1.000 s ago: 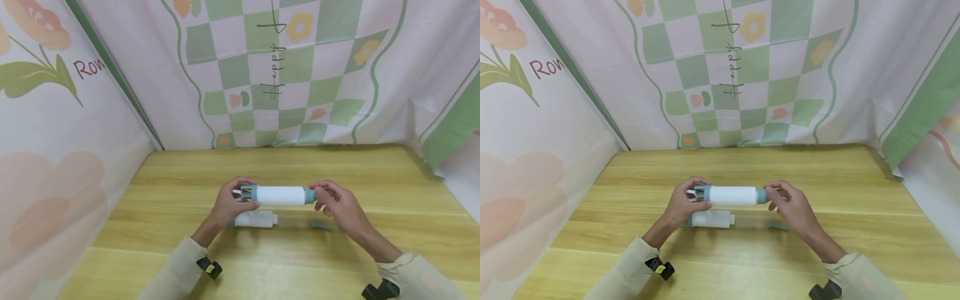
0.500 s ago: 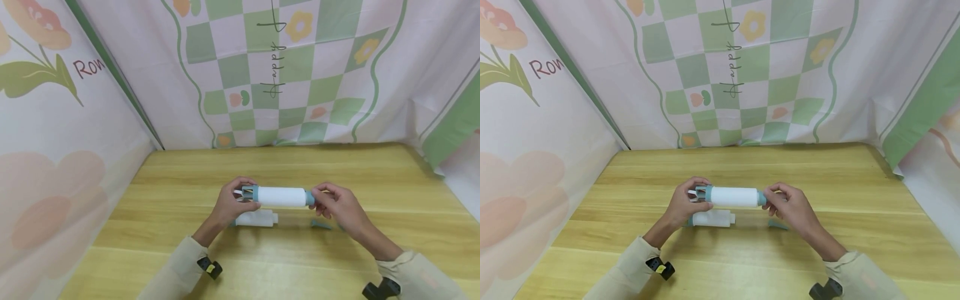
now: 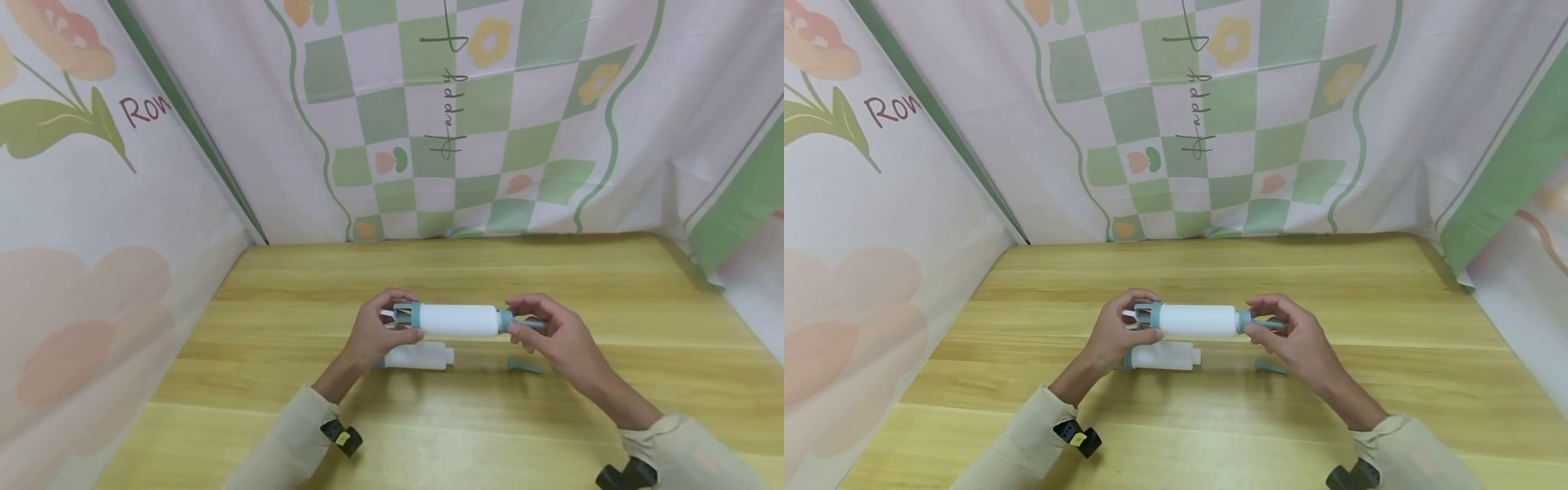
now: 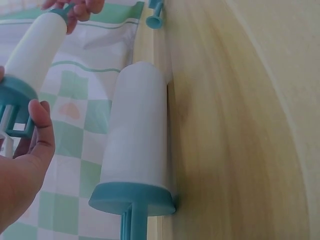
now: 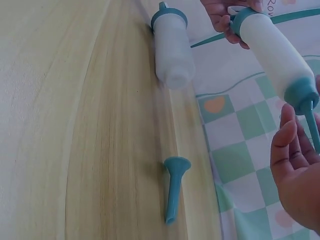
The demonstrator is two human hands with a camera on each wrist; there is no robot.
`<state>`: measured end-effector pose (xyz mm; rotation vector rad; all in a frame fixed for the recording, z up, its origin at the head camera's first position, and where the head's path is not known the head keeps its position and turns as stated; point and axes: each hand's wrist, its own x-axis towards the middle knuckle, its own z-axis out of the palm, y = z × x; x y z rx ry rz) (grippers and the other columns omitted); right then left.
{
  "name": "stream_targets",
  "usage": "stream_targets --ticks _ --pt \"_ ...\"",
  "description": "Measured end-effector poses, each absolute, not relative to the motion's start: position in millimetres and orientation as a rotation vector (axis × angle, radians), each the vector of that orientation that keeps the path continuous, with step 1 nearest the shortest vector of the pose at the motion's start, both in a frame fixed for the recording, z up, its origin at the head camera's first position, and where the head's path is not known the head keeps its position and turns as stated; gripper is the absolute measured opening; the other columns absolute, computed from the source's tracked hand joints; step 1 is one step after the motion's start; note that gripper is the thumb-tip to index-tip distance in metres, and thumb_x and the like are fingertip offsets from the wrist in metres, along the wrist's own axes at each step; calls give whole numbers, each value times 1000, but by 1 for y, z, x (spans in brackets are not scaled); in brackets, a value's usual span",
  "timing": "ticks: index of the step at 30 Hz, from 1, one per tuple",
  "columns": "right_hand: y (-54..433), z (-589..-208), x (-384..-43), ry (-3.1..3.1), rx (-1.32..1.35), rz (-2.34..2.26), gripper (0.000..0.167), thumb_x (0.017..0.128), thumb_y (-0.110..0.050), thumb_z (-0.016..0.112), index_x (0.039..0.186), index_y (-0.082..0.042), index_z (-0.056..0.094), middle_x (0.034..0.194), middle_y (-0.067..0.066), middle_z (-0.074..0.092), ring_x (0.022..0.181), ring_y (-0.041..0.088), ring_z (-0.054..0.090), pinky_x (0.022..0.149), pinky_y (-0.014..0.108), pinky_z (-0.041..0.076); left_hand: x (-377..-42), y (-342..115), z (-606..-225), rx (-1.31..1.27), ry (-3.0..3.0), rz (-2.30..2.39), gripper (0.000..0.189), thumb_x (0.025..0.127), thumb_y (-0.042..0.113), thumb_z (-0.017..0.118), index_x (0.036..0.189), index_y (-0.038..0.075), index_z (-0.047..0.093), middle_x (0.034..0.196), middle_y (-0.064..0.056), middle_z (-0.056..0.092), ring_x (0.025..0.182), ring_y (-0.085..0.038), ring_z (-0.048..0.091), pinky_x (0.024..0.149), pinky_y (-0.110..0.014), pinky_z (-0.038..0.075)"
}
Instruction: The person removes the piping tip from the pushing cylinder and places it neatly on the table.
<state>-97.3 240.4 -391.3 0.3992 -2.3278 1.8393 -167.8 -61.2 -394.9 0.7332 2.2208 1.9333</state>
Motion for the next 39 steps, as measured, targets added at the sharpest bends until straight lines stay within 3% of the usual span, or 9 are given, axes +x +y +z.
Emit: stream_targets --ticks 5,9,16,23,39 --pt "238 -388 -99 -2365 323 1822 26 107 -17 50 121 3 59 93 13 68 71 22 65 54 30 53 -167 -61 -394 749 2220 1923 44 78 7 82 119 9 65 112 -4 63 96 -21 57 77 -36 50" --pt "236 -387 -101 -2424 307 1816 31 107 -22 50 112 6 62 83 19 68 65 23 63 52 32 51 -167 -62 -393 762 2226 1915 45 78 7 83 119 9 65 112 -4 63 97 -22 56 78 -37 49" --pt "236 -389 -98 -2448 333 1755 25 102 -14 60 120 3 60 93 11 70 73 20 64 59 30 51 -168 -64 -391 762 2238 1891 45 78 9 83 120 8 66 112 -4 64 95 -22 57 78 -37 50" --pt "237 -390 -97 -2372 412 1759 25 96 -2 65 120 4 61 106 5 68 90 19 68 74 28 58 -169 -67 -390 743 2250 1860 44 79 11 83 120 12 67 113 -4 64 93 -22 57 78 -36 48" --pt "238 -391 -99 -2320 428 1762 27 93 3 67 119 6 61 104 5 68 87 15 65 75 22 55 -174 -75 -387 698 2264 1830 44 79 12 85 119 14 68 114 -5 64 99 -23 56 83 -39 48"
